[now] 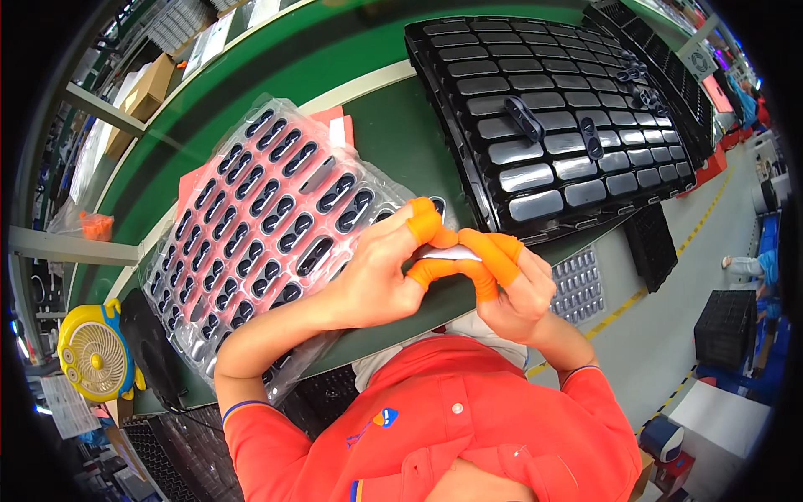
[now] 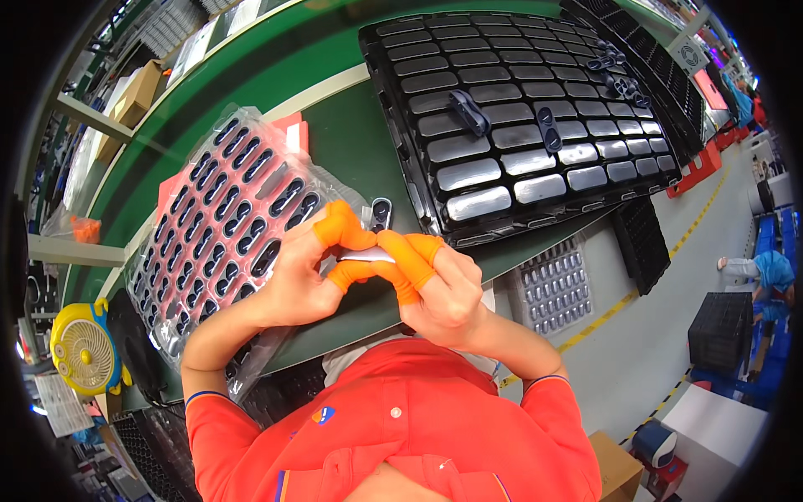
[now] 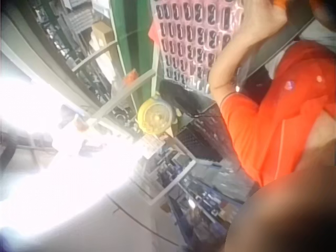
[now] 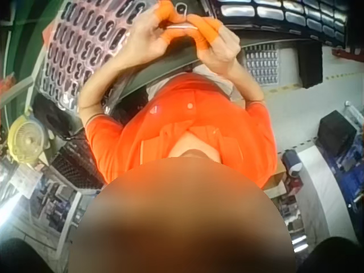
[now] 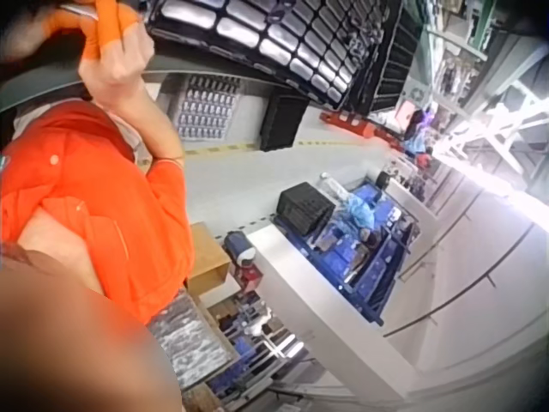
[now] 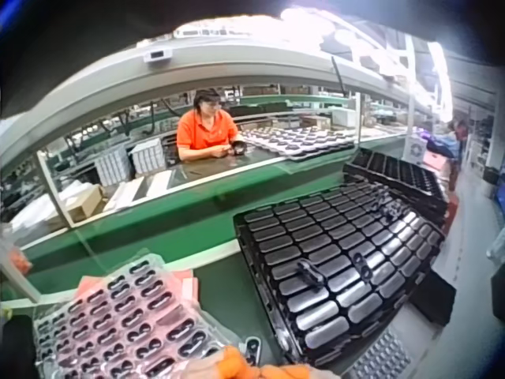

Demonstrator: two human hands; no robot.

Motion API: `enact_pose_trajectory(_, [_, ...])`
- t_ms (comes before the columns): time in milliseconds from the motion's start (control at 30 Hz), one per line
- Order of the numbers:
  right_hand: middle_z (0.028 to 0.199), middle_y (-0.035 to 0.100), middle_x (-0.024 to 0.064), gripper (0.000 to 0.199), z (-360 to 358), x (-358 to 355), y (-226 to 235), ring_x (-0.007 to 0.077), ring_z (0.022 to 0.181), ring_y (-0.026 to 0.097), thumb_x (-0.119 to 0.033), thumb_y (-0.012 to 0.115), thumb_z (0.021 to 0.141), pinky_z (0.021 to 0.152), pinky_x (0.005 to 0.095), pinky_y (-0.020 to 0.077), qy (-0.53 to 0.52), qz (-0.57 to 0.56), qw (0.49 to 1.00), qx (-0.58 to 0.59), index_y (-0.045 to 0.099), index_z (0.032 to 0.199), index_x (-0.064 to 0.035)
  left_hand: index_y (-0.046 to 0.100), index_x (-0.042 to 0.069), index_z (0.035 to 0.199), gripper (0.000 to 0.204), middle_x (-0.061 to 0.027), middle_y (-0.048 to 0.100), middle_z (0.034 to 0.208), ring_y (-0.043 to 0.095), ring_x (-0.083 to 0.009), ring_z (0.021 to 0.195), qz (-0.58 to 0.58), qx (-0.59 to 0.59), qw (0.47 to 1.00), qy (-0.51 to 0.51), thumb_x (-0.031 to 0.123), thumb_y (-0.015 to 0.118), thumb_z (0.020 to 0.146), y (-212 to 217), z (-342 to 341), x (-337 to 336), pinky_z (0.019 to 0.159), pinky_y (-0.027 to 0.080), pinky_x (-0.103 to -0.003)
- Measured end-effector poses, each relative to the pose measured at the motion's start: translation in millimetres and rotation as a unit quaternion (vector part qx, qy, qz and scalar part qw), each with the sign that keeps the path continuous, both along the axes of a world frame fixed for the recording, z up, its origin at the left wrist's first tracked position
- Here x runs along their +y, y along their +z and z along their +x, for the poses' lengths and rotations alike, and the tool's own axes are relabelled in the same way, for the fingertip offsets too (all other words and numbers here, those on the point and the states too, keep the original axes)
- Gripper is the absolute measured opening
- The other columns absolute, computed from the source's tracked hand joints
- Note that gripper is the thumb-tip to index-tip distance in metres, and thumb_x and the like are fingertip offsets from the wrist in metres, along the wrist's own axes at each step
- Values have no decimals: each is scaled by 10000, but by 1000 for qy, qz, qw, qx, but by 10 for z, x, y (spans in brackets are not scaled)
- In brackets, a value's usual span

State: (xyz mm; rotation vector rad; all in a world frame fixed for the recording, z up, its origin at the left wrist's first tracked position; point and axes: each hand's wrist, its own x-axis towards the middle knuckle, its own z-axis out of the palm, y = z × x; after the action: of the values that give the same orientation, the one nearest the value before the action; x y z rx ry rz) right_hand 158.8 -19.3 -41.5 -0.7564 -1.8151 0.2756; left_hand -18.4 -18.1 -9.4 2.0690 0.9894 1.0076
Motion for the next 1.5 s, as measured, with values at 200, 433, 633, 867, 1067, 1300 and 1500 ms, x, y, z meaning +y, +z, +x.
enact_pose_trajectory(200, [765, 615, 127, 250, 0, -19, -9, 218, 580, 574, 73, 663, 707, 521, 255, 458, 3, -39, 999, 15, 640, 951, 26, 539, -23, 892, 211, -127, 529, 795, 562, -248, 685, -104, -17, 994, 37, -41, 654, 715, -57, 77, -67, 552, 452, -282])
enact_pose_trajectory(433, [721, 600, 113, 233, -10, 64, 217, 193, 539, 555, 44, 644, 741, 496, 242, 436, 45, -139, 989, 37, 635, 973, 24, 541, -24, 877, 178, -117, 520, 763, 549, -236, 635, 106, -54, 992, 33, -36, 639, 729, -13, 66, 73, 529, 436, -292])
enact_pose_trajectory(633, [679, 591, 96, 215, 40, 37, -27, 184, 506, 549, 1, 655, 755, 475, 245, 424, 28, -23, 999, -26, 630, 966, 36, 543, -19, 870, 158, -115, 530, 777, 570, -208, 641, 39, -32, 998, 23, -42, 628, 738, -65, 62, 3, 549, 453, -281])
enact_pose_trajectory(867, [674, 595, 87, 184, 81, 75, 21, 155, 514, 568, -35, 644, 791, 471, 223, 428, 41, -66, 997, -21, 629, 956, 44, 539, -22, 973, 186, -86, 579, 847, 574, -130, 658, -306, -140, 942, 8, 9, 627, 812, 65, 78, 58, 557, 475, -235])
enact_pose_trajectory(1067, [783, 618, 75, 203, 91, 49, 105, 81, 556, 569, -25, 591, 838, 483, 187, 454, 66, -239, 964, 95, 604, 1024, 54, 517, -52, 1076, 238, -116, 592, 882, 623, -162, 721, -311, -196, 929, -39, 4, 568, 851, 116, -35, 98, 570, 526, -249])
enact_pose_trajectory(1300, [833, 617, 66, 277, 55, 19, 113, 72, 559, 561, -8, 575, 844, 460, 182, 445, 103, -266, 955, 84, 581, 1120, 24, 514, -78, 1076, 217, -131, 608, 836, 638, -173, 696, -203, -149, 966, -59, -25, 521, 865, 58, -30, 71, 568, 541, -256])
enact_pose_trajectory(1500, [825, 618, 73, 292, 53, 7, 105, 74, 545, 555, 22, 578, 831, 430, 182, 423, 126, -327, 935, 60, 585, 1123, 22, 516, -83, 1048, 184, -119, 613, 763, 640, -171, 617, -194, -53, 979, -24, -34, 500, 872, 5, 1, -36, 532, 541, -256])
